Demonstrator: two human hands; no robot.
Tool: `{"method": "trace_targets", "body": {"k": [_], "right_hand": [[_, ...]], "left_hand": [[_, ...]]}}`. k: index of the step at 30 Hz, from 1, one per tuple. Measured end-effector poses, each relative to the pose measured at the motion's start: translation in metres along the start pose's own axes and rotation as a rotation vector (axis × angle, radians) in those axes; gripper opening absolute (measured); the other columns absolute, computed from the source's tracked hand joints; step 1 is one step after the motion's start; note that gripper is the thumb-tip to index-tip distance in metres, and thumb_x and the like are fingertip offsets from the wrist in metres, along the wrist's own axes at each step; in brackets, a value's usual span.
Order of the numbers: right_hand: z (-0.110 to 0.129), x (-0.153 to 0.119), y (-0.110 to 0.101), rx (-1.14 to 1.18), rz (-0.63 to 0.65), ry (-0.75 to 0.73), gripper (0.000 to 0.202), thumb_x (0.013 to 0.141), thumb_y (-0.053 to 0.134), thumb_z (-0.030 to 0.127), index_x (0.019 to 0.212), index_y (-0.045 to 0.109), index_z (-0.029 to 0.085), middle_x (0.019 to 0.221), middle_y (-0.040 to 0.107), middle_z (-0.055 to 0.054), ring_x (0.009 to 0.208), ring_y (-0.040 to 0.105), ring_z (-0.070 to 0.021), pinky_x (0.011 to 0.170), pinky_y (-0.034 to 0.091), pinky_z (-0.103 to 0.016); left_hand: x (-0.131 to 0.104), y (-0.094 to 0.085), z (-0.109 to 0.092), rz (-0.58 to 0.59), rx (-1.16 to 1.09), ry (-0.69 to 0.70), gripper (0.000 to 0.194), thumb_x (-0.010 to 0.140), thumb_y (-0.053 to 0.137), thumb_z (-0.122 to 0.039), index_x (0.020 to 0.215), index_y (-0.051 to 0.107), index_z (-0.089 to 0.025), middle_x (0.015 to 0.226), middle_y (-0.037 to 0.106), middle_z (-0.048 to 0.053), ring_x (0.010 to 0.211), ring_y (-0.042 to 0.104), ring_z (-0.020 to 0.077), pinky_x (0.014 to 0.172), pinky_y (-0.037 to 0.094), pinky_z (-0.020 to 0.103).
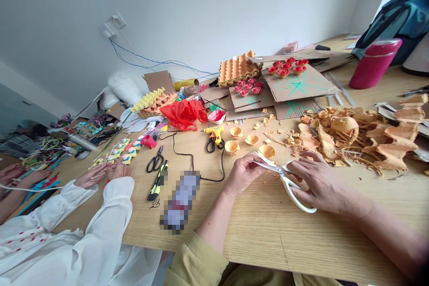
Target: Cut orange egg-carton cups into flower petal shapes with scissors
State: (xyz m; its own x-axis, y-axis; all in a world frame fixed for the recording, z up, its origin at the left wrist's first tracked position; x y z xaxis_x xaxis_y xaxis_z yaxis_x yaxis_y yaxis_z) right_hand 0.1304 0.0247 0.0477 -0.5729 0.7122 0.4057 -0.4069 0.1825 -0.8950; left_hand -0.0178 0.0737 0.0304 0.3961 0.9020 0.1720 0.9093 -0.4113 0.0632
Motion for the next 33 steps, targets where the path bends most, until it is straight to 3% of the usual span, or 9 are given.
{"method": "trace_targets", "body": {"k": [12, 23, 27, 33], "right_hand": [[0.002, 0.000, 0.002, 0.022, 0.022, -0.028, 0.025, 0.094, 0.051, 0.040, 0.075, 0.052, 0.023, 0.065, 0.060, 0.000, 0.062, 0.058, -0.0193, 0.082, 0.038, -0.041], [0.000, -0.002, 0.008, 0.102, -0.003, -0.041, 0.020, 0.096, 0.050, 0.032, 0.077, 0.053, 0.024, 0.064, 0.062, 0.000, 0.064, 0.060, -0.0189, 0.082, 0.042, -0.038], [-0.007, -0.001, 0.008, 0.163, -0.046, 0.057, 0.020, 0.095, 0.049, 0.033, 0.078, 0.055, 0.024, 0.067, 0.066, -0.003, 0.068, 0.061, -0.0201, 0.073, 0.046, -0.034], [-0.023, -0.003, -0.001, 0.359, -0.101, 0.301, 0.031, 0.094, 0.051, 0.042, 0.071, 0.055, 0.024, 0.058, 0.056, 0.001, 0.057, 0.053, -0.0166, 0.055, 0.043, -0.028]], "left_hand": [[0.001, -0.009, 0.002, -0.015, -0.032, -0.019, 0.039, 0.071, 0.082, -0.033, 0.087, 0.051, -0.018, 0.081, 0.062, 0.000, 0.076, 0.059, 0.0118, 0.074, 0.046, 0.025], [0.001, -0.006, 0.004, 0.004, -0.076, -0.049, 0.042, 0.068, 0.083, -0.031, 0.090, 0.050, -0.018, 0.076, 0.057, -0.004, 0.070, 0.052, 0.0083, 0.070, 0.042, 0.024], [0.001, -0.005, 0.011, 0.000, -0.061, -0.089, 0.040, 0.068, 0.083, -0.032, 0.093, 0.055, -0.018, 0.078, 0.058, -0.002, 0.071, 0.053, 0.0088, 0.070, 0.040, 0.024], [0.000, -0.007, 0.011, -0.012, -0.015, -0.109, 0.045, 0.070, 0.081, -0.034, 0.104, 0.059, -0.018, 0.075, 0.058, -0.003, 0.067, 0.049, 0.0086, 0.069, 0.036, 0.024]]}}
Point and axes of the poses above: each hand's wrist, its own x-axis towards the middle knuckle, its own y-axis out of the palm, z = x × y, the point moved 8 cm from there along x, towards the middle knuckle
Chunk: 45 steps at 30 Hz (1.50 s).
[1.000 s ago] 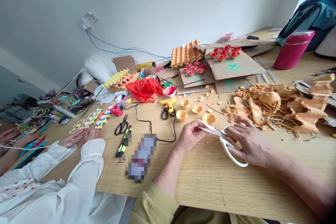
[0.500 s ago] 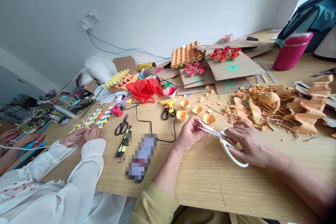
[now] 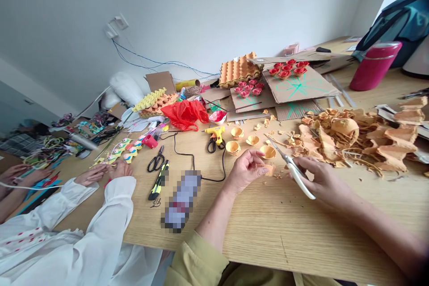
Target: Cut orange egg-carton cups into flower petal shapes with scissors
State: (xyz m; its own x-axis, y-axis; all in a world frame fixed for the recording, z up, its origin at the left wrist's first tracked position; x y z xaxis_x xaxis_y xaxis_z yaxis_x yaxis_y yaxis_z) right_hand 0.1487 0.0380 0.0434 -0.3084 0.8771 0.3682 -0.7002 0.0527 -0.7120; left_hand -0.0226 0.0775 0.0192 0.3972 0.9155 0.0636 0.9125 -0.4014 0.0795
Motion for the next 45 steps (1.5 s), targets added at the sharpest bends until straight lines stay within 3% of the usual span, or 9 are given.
{"method": "trace_targets", "body": {"k": [5, 9, 18, 24, 29, 37, 40, 45], "right_hand": [[-0.013, -0.002, 0.002, 0.310, -0.028, 0.110, 0.022, 0.088, 0.062, 0.046, 0.087, 0.061, 0.024, 0.086, 0.068, -0.003, 0.079, 0.063, -0.0214, 0.070, 0.052, -0.032], [-0.013, -0.002, 0.014, 0.524, 0.027, 0.150, 0.024, 0.084, 0.068, 0.046, 0.096, 0.062, 0.026, 0.101, 0.067, -0.005, 0.089, 0.063, -0.0237, 0.080, 0.052, -0.036], [-0.014, -0.003, 0.032, 0.666, 0.122, 0.255, 0.029, 0.076, 0.076, 0.047, 0.089, 0.063, 0.025, 0.091, 0.068, -0.004, 0.087, 0.063, -0.0246, 0.080, 0.051, -0.038], [-0.014, 0.002, 0.028, 0.809, 0.078, 0.294, 0.037, 0.073, 0.077, 0.053, 0.089, 0.060, 0.024, 0.081, 0.062, -0.001, 0.070, 0.056, -0.0177, 0.062, 0.047, -0.030], [-0.013, 0.004, 0.024, 0.868, 0.044, 0.339, 0.040, 0.070, 0.079, 0.052, 0.089, 0.056, 0.025, 0.077, 0.059, 0.001, 0.060, 0.047, -0.0135, 0.051, 0.040, -0.027], [-0.015, -0.002, 0.037, 0.852, 0.116, 0.282, 0.030, 0.075, 0.078, 0.040, 0.093, 0.061, 0.024, 0.092, 0.061, -0.002, 0.081, 0.057, -0.0181, 0.072, 0.049, -0.031], [-0.014, -0.003, 0.040, 0.879, 0.119, 0.312, 0.033, 0.072, 0.080, 0.042, 0.093, 0.061, 0.024, 0.089, 0.060, 0.000, 0.077, 0.056, -0.0170, 0.070, 0.048, -0.031], [-0.014, 0.000, 0.034, 0.893, 0.070, 0.350, 0.040, 0.071, 0.078, 0.051, 0.092, 0.058, 0.024, 0.084, 0.058, 0.000, 0.067, 0.052, -0.0146, 0.060, 0.044, -0.028]], "left_hand": [[-0.003, 0.007, -0.002, 0.049, 0.139, 0.013, 0.046, 0.072, 0.080, -0.035, 0.110, 0.060, -0.018, 0.077, 0.057, -0.002, 0.076, 0.054, 0.0123, 0.080, 0.040, 0.028], [-0.006, 0.019, -0.001, 0.114, 0.240, 0.028, 0.050, 0.070, 0.081, -0.033, 0.113, 0.061, -0.019, 0.076, 0.054, -0.003, 0.075, 0.052, 0.0119, 0.082, 0.041, 0.029], [-0.009, 0.026, -0.002, 0.130, 0.267, 0.014, 0.054, 0.071, 0.081, -0.034, 0.119, 0.062, -0.020, 0.074, 0.061, -0.001, 0.075, 0.056, 0.0139, 0.082, 0.042, 0.031], [-0.009, 0.028, 0.000, 0.118, 0.067, -0.002, 0.046, 0.080, 0.072, -0.041, 0.119, 0.063, -0.019, 0.087, 0.062, 0.004, 0.079, 0.055, 0.0145, 0.076, 0.042, 0.027], [-0.009, 0.034, 0.003, 0.132, -0.083, -0.052, 0.044, 0.079, 0.073, -0.042, 0.114, 0.064, -0.016, 0.080, 0.057, 0.001, 0.070, 0.048, 0.0108, 0.069, 0.037, 0.025], [-0.009, 0.029, 0.008, 0.111, -0.111, -0.078, 0.039, 0.080, 0.071, -0.040, 0.111, 0.066, -0.017, 0.073, 0.048, -0.002, 0.066, 0.041, 0.0093, 0.064, 0.033, 0.023], [-0.009, 0.031, 0.013, 0.149, -0.171, -0.114, 0.042, 0.080, 0.071, -0.042, 0.115, 0.064, -0.018, 0.081, 0.054, 0.001, 0.071, 0.046, 0.0100, 0.067, 0.036, 0.023], [-0.010, 0.039, 0.022, 0.208, -0.333, -0.187, 0.054, 0.074, 0.077, -0.043, 0.120, 0.060, -0.020, 0.114, 0.060, 0.009, 0.090, 0.060, 0.0167, 0.076, 0.046, 0.028]]}}
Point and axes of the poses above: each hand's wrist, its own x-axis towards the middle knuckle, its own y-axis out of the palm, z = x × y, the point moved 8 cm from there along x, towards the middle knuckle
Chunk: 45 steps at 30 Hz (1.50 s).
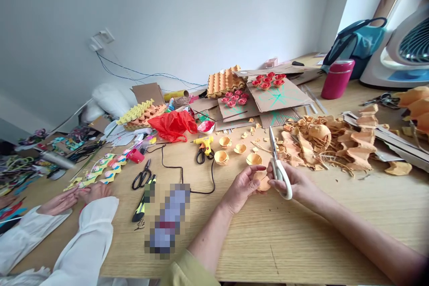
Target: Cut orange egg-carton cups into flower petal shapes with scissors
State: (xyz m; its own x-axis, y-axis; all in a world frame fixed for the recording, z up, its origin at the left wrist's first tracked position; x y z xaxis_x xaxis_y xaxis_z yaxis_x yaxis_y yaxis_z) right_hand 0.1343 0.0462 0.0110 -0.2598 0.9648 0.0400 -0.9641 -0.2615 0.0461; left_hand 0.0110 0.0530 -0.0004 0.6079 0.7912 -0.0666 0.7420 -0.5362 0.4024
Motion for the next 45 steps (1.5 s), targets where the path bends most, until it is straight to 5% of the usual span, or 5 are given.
{"method": "trace_targets", "body": {"k": [8, 22, 39, 45], "right_hand": [[0.021, -0.001, -0.002, 0.007, -0.090, 0.004, 0.046, 0.065, 0.080, 0.056, 0.085, 0.052, 0.025, 0.069, 0.054, 0.004, 0.060, 0.050, -0.0148, 0.057, 0.042, -0.029], [0.013, -0.006, -0.010, -0.257, -0.202, -0.263, 0.031, 0.080, 0.072, 0.047, 0.095, 0.054, 0.027, 0.085, 0.058, -0.001, 0.077, 0.056, -0.0202, 0.067, 0.049, -0.032], [0.029, -0.006, -0.006, -0.372, -0.235, -0.284, 0.029, 0.079, 0.070, 0.050, 0.081, 0.052, 0.027, 0.083, 0.062, -0.003, 0.074, 0.058, -0.0215, 0.070, 0.051, -0.036], [0.031, -0.007, -0.011, -0.523, -0.216, -0.290, 0.027, 0.088, 0.056, 0.047, 0.073, 0.048, 0.026, 0.073, 0.059, -0.001, 0.071, 0.057, -0.0210, 0.064, 0.047, -0.034]], "left_hand": [[0.004, -0.003, 0.005, -0.085, -0.187, -0.023, 0.057, 0.061, 0.088, -0.022, 0.111, 0.062, -0.018, 0.101, 0.066, 0.004, 0.075, 0.062, 0.0102, 0.072, 0.046, 0.024], [0.006, 0.012, 0.023, -0.116, -0.460, -0.137, 0.040, 0.056, 0.090, -0.018, 0.088, 0.068, -0.010, 0.074, 0.055, -0.001, 0.059, 0.043, 0.0032, 0.054, 0.036, 0.018], [0.005, -0.002, 0.013, -0.328, -0.210, 0.054, 0.041, 0.055, 0.090, -0.027, 0.087, 0.070, -0.012, 0.081, 0.067, 0.004, 0.064, 0.051, 0.0078, 0.060, 0.037, 0.022], [0.002, -0.010, 0.008, -0.422, -0.146, 0.099, 0.041, 0.056, 0.089, -0.032, 0.086, 0.068, -0.013, 0.080, 0.065, 0.002, 0.066, 0.050, 0.0088, 0.060, 0.037, 0.023]]}}
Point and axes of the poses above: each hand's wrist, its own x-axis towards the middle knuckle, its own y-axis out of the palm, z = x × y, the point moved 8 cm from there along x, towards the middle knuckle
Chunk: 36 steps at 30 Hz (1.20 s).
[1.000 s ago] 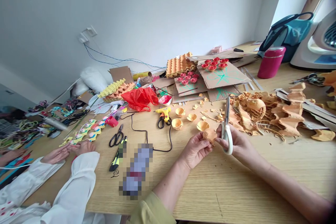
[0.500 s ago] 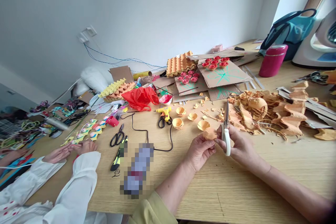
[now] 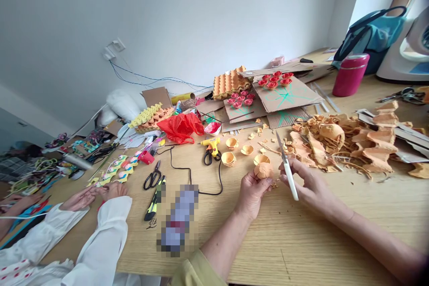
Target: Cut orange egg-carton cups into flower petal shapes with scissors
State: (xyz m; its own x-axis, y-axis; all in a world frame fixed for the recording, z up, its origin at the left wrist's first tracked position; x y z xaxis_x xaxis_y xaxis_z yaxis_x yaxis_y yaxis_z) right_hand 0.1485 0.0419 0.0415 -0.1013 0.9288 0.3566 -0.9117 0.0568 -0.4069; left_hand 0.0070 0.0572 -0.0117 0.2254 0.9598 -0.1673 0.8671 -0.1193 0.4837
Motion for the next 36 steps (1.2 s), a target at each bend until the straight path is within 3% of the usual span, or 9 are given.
{"method": "trace_targets", "body": {"k": [5, 11, 24, 36], "right_hand": [[0.003, -0.001, -0.004, -0.446, 0.063, -0.230, 0.015, 0.086, 0.060, 0.036, 0.080, 0.053, 0.024, 0.072, 0.064, -0.001, 0.068, 0.057, -0.0206, 0.074, 0.040, -0.038], [0.006, -0.002, -0.006, -0.716, 0.023, -0.393, 0.019, 0.083, 0.064, 0.040, 0.089, 0.059, 0.023, 0.087, 0.071, -0.006, 0.079, 0.064, -0.0264, 0.086, 0.036, -0.043], [0.003, -0.004, -0.007, -0.807, 0.004, -0.449, 0.016, 0.088, 0.061, 0.040, 0.089, 0.062, 0.024, 0.085, 0.073, -0.005, 0.078, 0.066, -0.0252, 0.096, 0.031, -0.048], [0.008, -0.003, -0.011, -0.801, -0.046, -0.445, 0.019, 0.092, 0.056, 0.038, 0.083, 0.064, 0.023, 0.077, 0.073, -0.004, 0.069, 0.066, -0.0221, 0.091, 0.035, -0.043]], "left_hand": [[0.003, -0.011, -0.012, -0.072, 0.025, 0.098, 0.036, 0.057, 0.088, -0.031, 0.080, 0.066, -0.014, 0.072, 0.059, -0.002, 0.062, 0.044, 0.0068, 0.058, 0.036, 0.022], [0.004, -0.018, -0.024, -0.134, -0.015, 0.151, 0.031, 0.058, 0.085, -0.027, 0.076, 0.063, -0.015, 0.071, 0.059, -0.002, 0.060, 0.043, 0.0058, 0.056, 0.034, 0.021], [0.002, -0.017, -0.027, -0.135, 0.024, 0.162, 0.031, 0.059, 0.084, -0.028, 0.079, 0.065, -0.014, 0.073, 0.061, -0.001, 0.064, 0.049, 0.0076, 0.057, 0.034, 0.022], [0.003, -0.018, -0.023, -0.116, -0.060, 0.133, 0.032, 0.058, 0.087, -0.027, 0.076, 0.063, -0.014, 0.068, 0.056, -0.002, 0.061, 0.045, 0.0070, 0.057, 0.034, 0.023]]}}
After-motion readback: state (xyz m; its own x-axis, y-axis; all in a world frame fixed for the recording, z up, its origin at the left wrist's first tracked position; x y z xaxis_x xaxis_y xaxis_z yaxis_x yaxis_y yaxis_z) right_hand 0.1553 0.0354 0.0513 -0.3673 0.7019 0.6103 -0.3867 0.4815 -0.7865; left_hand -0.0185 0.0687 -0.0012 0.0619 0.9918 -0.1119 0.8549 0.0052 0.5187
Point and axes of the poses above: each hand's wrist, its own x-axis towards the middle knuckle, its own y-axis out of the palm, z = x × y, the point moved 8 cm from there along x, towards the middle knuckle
